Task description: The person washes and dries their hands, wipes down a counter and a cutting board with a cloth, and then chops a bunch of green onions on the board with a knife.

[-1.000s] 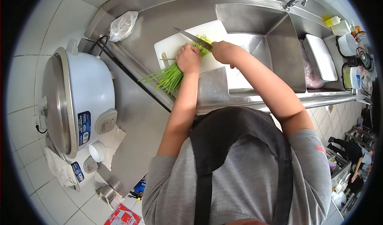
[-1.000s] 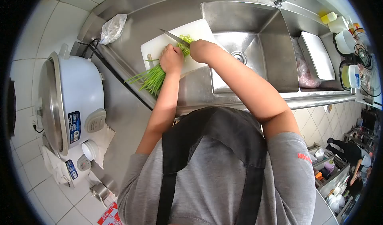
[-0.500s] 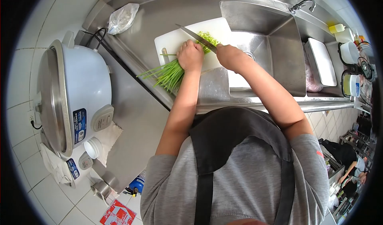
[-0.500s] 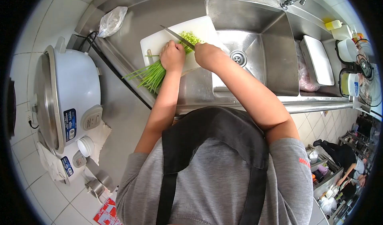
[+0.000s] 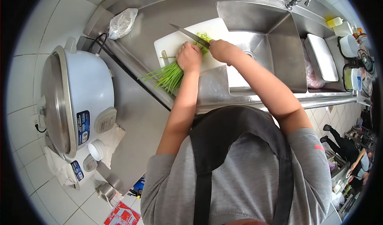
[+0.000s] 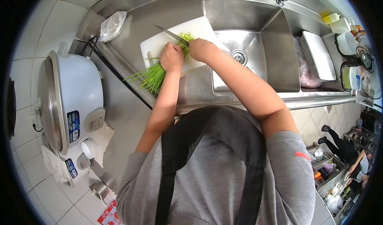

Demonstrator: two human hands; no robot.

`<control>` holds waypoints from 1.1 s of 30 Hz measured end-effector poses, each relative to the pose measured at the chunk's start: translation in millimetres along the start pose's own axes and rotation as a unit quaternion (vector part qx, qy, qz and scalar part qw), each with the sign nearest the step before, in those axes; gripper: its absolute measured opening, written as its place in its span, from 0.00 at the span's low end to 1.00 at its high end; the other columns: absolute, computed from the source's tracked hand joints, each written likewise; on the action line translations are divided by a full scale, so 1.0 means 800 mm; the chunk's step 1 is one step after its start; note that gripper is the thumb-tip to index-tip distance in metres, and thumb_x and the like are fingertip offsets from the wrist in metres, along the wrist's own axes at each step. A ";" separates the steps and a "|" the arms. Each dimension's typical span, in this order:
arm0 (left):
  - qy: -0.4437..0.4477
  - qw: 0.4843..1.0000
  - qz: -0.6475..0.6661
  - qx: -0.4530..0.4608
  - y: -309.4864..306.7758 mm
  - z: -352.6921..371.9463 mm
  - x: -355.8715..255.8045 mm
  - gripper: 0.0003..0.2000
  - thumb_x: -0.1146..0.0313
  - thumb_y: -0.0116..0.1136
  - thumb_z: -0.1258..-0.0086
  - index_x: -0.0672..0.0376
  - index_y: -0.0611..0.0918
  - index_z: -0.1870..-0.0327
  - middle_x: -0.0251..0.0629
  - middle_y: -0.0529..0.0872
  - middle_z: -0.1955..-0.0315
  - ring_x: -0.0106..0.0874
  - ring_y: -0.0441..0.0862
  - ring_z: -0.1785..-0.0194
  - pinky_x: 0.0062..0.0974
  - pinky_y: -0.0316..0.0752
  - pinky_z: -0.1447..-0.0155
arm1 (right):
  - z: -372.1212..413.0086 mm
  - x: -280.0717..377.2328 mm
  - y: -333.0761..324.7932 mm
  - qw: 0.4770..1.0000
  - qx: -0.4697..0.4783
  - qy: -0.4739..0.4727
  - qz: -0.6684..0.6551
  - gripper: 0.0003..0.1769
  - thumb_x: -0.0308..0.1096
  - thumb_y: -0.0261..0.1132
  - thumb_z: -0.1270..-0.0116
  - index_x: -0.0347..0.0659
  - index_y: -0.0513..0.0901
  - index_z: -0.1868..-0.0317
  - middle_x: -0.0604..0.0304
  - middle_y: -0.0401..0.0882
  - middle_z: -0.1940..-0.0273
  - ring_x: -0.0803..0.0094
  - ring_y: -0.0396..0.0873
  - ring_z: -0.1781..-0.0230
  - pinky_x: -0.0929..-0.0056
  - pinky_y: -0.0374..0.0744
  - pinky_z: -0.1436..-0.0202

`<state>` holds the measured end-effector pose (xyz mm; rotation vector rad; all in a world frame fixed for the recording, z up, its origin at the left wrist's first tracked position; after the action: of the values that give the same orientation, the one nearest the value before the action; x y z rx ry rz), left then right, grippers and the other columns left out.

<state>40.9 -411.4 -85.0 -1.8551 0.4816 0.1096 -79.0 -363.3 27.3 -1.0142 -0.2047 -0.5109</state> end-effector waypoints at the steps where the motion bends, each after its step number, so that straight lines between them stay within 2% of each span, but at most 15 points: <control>1: 0.003 1.000 -0.003 -0.010 0.001 0.001 0.000 0.07 0.66 0.48 0.42 0.59 0.75 0.74 0.40 0.80 0.73 0.41 0.78 0.66 0.41 0.71 0.61 | 0.010 0.007 -0.015 0.997 0.066 0.038 -0.025 0.14 0.23 0.47 0.38 0.28 0.76 0.56 0.41 0.81 0.63 0.53 0.83 0.69 0.59 0.81 0.70; 2: 0.003 1.000 -0.004 -0.011 0.000 0.001 -0.001 0.07 0.66 0.48 0.42 0.59 0.75 0.74 0.40 0.80 0.73 0.41 0.78 0.66 0.41 0.71 0.61 | 0.013 0.010 -0.020 0.996 0.071 0.049 -0.031 0.15 0.21 0.48 0.41 0.26 0.77 0.58 0.40 0.80 0.63 0.53 0.82 0.73 0.60 0.81 0.76; 6: 0.000 1.000 -0.002 -0.001 -0.001 0.000 -0.001 0.07 0.66 0.47 0.41 0.59 0.75 0.74 0.40 0.81 0.72 0.40 0.79 0.65 0.40 0.71 0.60 | 0.030 0.010 -0.021 0.994 0.085 0.060 -0.016 0.16 0.22 0.46 0.40 0.26 0.77 0.57 0.39 0.80 0.63 0.53 0.82 0.73 0.61 0.81 0.76; 8: -0.004 1.000 0.000 0.002 -0.001 0.000 -0.002 0.08 0.65 0.47 0.41 0.59 0.75 0.74 0.40 0.81 0.72 0.40 0.79 0.64 0.40 0.71 0.60 | 0.039 0.008 -0.016 0.995 0.058 0.066 -0.054 0.15 0.24 0.46 0.39 0.28 0.77 0.57 0.39 0.80 0.62 0.52 0.82 0.68 0.59 0.81 0.68; 9: -0.007 1.000 0.002 0.005 -0.001 0.001 -0.003 0.08 0.65 0.47 0.41 0.59 0.75 0.73 0.40 0.81 0.72 0.40 0.79 0.64 0.40 0.71 0.59 | 0.039 0.005 -0.009 0.995 0.060 0.067 -0.051 0.15 0.24 0.46 0.39 0.28 0.77 0.57 0.39 0.80 0.62 0.52 0.82 0.68 0.59 0.81 0.68; 12: -0.012 1.000 -0.002 0.011 -0.003 0.000 -0.001 0.08 0.65 0.47 0.41 0.59 0.75 0.73 0.40 0.81 0.72 0.40 0.79 0.64 0.40 0.71 0.59 | 0.009 -0.017 0.039 0.999 -0.014 0.018 -0.041 0.14 0.26 0.44 0.37 0.32 0.74 0.57 0.40 0.80 0.61 0.50 0.79 0.56 0.58 0.76 0.52; 16: -0.012 1.000 0.009 0.010 -0.002 -0.001 -0.001 0.08 0.65 0.47 0.41 0.59 0.75 0.73 0.41 0.81 0.72 0.40 0.79 0.64 0.41 0.71 0.59 | -0.024 -0.029 0.079 0.995 -0.095 -0.015 -0.001 0.13 0.28 0.45 0.37 0.32 0.75 0.58 0.42 0.80 0.60 0.51 0.80 0.57 0.58 0.77 0.53; 20: -0.008 1.000 -0.010 0.020 -0.001 0.000 0.000 0.08 0.65 0.47 0.41 0.59 0.75 0.73 0.40 0.81 0.71 0.40 0.79 0.64 0.41 0.71 0.59 | 0.004 0.004 0.002 1.000 -0.006 0.011 -0.018 0.14 0.27 0.48 0.38 0.30 0.79 0.61 0.43 0.80 0.59 0.51 0.81 0.60 0.59 0.79 0.58; 21: -0.005 1.000 -0.009 0.019 0.000 0.002 0.001 0.08 0.65 0.46 0.41 0.59 0.75 0.72 0.40 0.81 0.71 0.40 0.79 0.63 0.41 0.71 0.59 | 0.012 0.009 -0.009 1.000 -0.006 0.011 -0.019 0.14 0.27 0.48 0.38 0.30 0.79 0.61 0.43 0.80 0.59 0.51 0.81 0.60 0.59 0.79 0.58; 23: -0.004 1.000 -0.006 0.015 -0.001 0.000 0.000 0.08 0.65 0.46 0.41 0.59 0.75 0.72 0.40 0.81 0.71 0.40 0.79 0.63 0.41 0.71 0.59 | 0.023 0.015 -0.022 0.993 0.083 0.083 -0.007 0.15 0.26 0.47 0.39 0.32 0.80 0.59 0.42 0.81 0.61 0.52 0.81 0.61 0.59 0.79 0.59; 25: -0.010 1.000 -0.002 0.013 -0.002 0.000 -0.001 0.08 0.65 0.46 0.41 0.60 0.75 0.72 0.40 0.81 0.71 0.40 0.79 0.63 0.41 0.71 0.60 | 0.035 0.014 -0.019 0.992 0.098 0.079 0.006 0.15 0.25 0.47 0.39 0.32 0.79 0.59 0.42 0.81 0.61 0.52 0.81 0.62 0.58 0.79 0.59; 28: -0.008 1.000 -0.007 0.009 -0.003 0.001 -0.002 0.08 0.65 0.46 0.41 0.60 0.75 0.72 0.40 0.81 0.71 0.40 0.79 0.63 0.42 0.71 0.60 | 0.032 -0.004 0.015 0.999 -0.022 0.015 -0.037 0.12 0.26 0.47 0.38 0.33 0.77 0.63 0.43 0.81 0.62 0.51 0.81 0.60 0.58 0.78 0.58; 30: -0.011 1.000 -0.009 0.017 -0.001 0.000 0.000 0.08 0.65 0.46 0.41 0.60 0.75 0.72 0.40 0.81 0.71 0.40 0.79 0.63 0.42 0.71 0.60 | -0.005 -0.028 0.069 0.998 -0.050 0.014 -0.032 0.12 0.27 0.47 0.38 0.34 0.77 0.61 0.43 0.81 0.61 0.51 0.81 0.59 0.59 0.78 0.56; 31: -0.012 1.000 -0.010 0.023 -0.001 0.000 -0.001 0.08 0.65 0.46 0.41 0.60 0.75 0.72 0.40 0.81 0.71 0.40 0.79 0.63 0.42 0.71 0.59 | -0.006 -0.026 0.072 0.996 -0.081 0.013 -0.027 0.11 0.28 0.48 0.37 0.35 0.76 0.59 0.43 0.80 0.60 0.52 0.80 0.58 0.59 0.78 0.55; 33: -0.014 1.000 -0.008 0.022 -0.001 -0.005 -0.004 0.08 0.65 0.46 0.41 0.60 0.75 0.72 0.41 0.81 0.71 0.40 0.79 0.63 0.42 0.71 0.59 | -0.017 -0.028 0.064 0.998 -0.060 0.015 -0.029 0.12 0.29 0.48 0.36 0.35 0.74 0.56 0.44 0.80 0.58 0.53 0.80 0.56 0.59 0.77 0.53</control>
<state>37.6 -414.1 -81.5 -1.8113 0.4471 0.1126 -73.8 -346.0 -27.4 -1.1195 -0.1787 -0.5960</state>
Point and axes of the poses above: each hand's wrist, its own z-axis away from the middle knuckle, its own y-axis out of the palm, x = y × z, the point moved 1 cm from there along -z, towards the middle knuckle
